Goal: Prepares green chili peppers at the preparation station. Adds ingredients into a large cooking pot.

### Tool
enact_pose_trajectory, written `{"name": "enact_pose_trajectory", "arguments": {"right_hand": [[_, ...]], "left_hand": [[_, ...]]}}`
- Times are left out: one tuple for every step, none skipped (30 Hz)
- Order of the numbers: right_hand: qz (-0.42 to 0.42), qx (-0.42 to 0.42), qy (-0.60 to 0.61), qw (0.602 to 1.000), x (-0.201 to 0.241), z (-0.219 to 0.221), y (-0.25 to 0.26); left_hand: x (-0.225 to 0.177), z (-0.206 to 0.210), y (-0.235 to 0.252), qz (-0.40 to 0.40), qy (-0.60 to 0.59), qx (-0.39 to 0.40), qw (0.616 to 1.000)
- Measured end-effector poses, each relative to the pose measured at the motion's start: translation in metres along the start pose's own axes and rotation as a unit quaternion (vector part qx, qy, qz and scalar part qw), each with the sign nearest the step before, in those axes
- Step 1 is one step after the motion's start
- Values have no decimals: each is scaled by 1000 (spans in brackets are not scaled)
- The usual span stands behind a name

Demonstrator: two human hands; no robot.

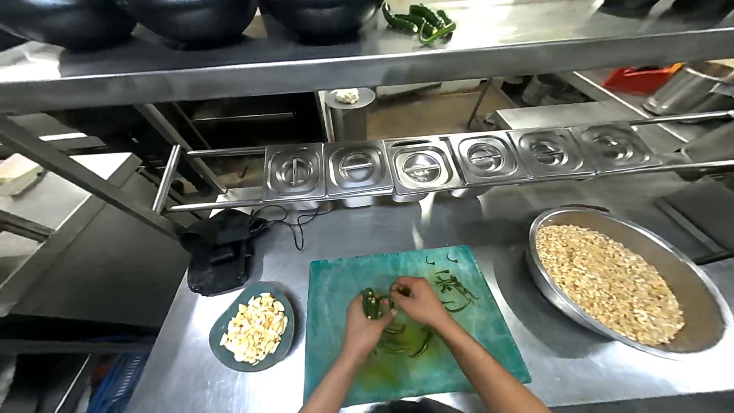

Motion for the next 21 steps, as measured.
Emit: {"name": "enact_pose_trajectory", "arguments": {"right_hand": [[1, -17, 52, 999, 0, -2, -4], [6, -26, 104, 994, -2, -3, -6], [13, -28, 148, 988, -6, -3, -8], [24, -23, 186, 982, -8, -4, -9], [35, -14, 228, 973, -11, -6, -10], [46, 3, 277, 960, -13, -8, -11], [59, 25, 334, 940, -15, -10, -13], [75, 46, 388, 917, -18, -13, -16], [91, 57, 424, 899, -21, -17, -18], [103, 43, 428, 897, -26, -22, -20], [109, 1, 392, 913, -34, -27, -17], [112, -57, 310, 942, -48, -32, -11], [113, -105, 206, 966, -66, -37, -4], [112, -128, 116, 979, -84, -41, 2], [108, -136, 37, 984, -98, -44, 6], [101, -137, -33, 985, -105, -48, 7], [86, -141, -90, 982, -108, -49, 4], [62, -152, -133, 978, -108, -49, 0], [32, -154, -163, 974, -108, -47, -5], [10, -123, -191, 974, -107, -45, -10], [-1, -59, -217, 974, -104, -43, -15]], "left_hand": [[-10, 1, 1, 9, 53, -4, 999], [-19, 2, 3, 16, 104, 1, 994], [-25, 3, 5, 23, 141, 14, 990], [-29, 4, 6, 35, 168, 34, 985], [-31, 5, 6, 51, 192, 58, 978], [-33, 6, 8, 68, 217, 91, 970], [-35, 6, 9, 84, 239, 126, 959], [-36, 5, 12, 100, 257, 159, 948], [-36, 5, 15, 114, 267, 188, 938], [-35, 4, 17, 115, 262, 206, 936], [-33, 3, 19, 101, 237, 211, 943], [-30, 2, 19, 73, 190, 202, 958], [-26, 1, 18, 36, 119, 181, 976], [-20, 0, 17, -3, 39, 155, 987], [-15, 0, 16, -35, -28, 136, 990], [-11, -2, 17, -59, -73, 124, 988], [-6, -3, 18, -75, -102, 118, 985], [-2, -5, 18, -86, -117, 118, 982], [0, -7, 17, -94, -121, 116, 981], [1, -8, 16, -101, -119, 117, 981], [1, -10, 15, -105, -109, 121, 981]]}}
Point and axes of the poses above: each hand's wrist, its own y-axis towards the middle knuckle, its own z-axis out of the palm, x = y × z, the point moved 1 cm from there along y, towards the middle knuckle, and after that the axes turned 5 degrees about -y, right-handed, at the moved point
